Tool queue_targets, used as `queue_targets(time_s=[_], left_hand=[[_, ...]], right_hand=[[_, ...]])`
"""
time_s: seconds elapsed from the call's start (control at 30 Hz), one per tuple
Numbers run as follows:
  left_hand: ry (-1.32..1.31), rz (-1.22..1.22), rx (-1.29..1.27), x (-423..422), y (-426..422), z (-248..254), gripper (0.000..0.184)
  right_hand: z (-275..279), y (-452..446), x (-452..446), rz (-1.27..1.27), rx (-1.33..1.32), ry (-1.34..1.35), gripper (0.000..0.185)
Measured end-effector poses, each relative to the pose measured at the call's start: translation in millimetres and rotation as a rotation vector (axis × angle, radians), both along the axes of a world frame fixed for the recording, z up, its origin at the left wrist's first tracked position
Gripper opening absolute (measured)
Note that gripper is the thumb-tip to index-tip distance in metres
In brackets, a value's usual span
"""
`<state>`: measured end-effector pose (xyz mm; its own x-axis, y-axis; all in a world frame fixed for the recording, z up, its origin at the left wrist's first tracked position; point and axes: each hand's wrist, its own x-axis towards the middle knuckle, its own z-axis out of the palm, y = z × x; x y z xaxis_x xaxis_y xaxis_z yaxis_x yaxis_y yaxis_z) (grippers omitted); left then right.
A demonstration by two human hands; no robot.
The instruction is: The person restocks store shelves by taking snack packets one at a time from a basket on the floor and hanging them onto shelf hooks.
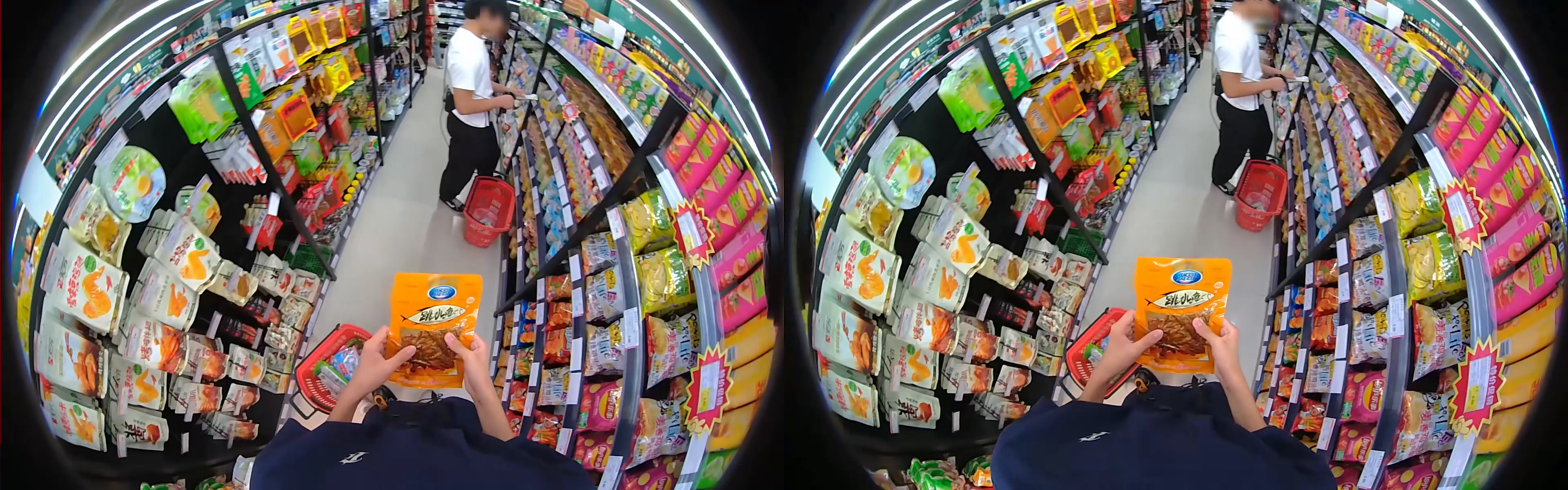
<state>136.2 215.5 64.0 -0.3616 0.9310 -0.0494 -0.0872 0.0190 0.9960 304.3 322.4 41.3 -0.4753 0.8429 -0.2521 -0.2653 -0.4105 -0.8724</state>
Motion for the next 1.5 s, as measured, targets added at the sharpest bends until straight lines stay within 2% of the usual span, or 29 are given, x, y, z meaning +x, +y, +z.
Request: queue_targets(time_s=[0.2, 0.3, 0.47, 0.6, 0.67, 0.83, 0.9, 1.03, 1.1, 1.17, 1.3, 1.43, 1.5], left_hand=[[-0.117, -0.077, 0.022, 57, 52, -21, 0.037], [-0.085, -0.124, -0.017, 74, 69, -14, 0.037], [0.149, -0.143, -0.012, 74, 99, -22, 0.033], [0.157, -0.119, -0.050, 67, 125, -19, 0.032], [0.173, -0.110, -0.048, 59, 140, -36, 0.032], [0.158, -0.054, -0.044, 31, 185, -48, 0.031], [0.035, 0.010, -0.010, 13, 210, -48, 0.031], [0.025, 0.083, -0.028, -37, 261, -51, 0.031], [-0.010, 0.142, 0.026, -63, 287, -45, 0.030], [-0.035, 0.157, 0.012, -90, 310, -35, 0.029], [0.017, 0.232, 0.059, -131, 351, -12, 0.027], [0.051, 0.280, 0.021, -161, 373, -15, 0.028], [0.068, 0.328, 0.031, -170, 379, -25, 0.030]], right_hand=[[3, 36, 68, -0.094, 0.114, -0.084, 0.028], [-6, 45, 84, -0.189, 0.086, -0.053, 0.027], [-22, 60, 86, -0.242, -0.035, 0.005, 0.031], [-20, 82, 76, -0.251, -0.089, -0.018, 0.031], [-22, 99, 69, -0.235, -0.092, -0.027, 0.031], [-35, 159, 37, -0.197, -0.037, -0.042, 0.029], [-33, 186, 13, -0.150, -0.066, -0.062, 0.029], [-17, 248, -42, -0.074, -0.066, -0.100, 0.028], [4, 278, -73, -0.047, -0.061, -0.102, 0.029], [13, 310, -101, 0.038, 0.052, -0.071, 0.031], [4, 365, -145, 0.104, 0.141, -0.105, 0.030], [9, 389, -181, 0.138, 0.056, -0.081, 0.030], [-15, 404, -195, 0.195, 0.008, -0.102, 0.031]])
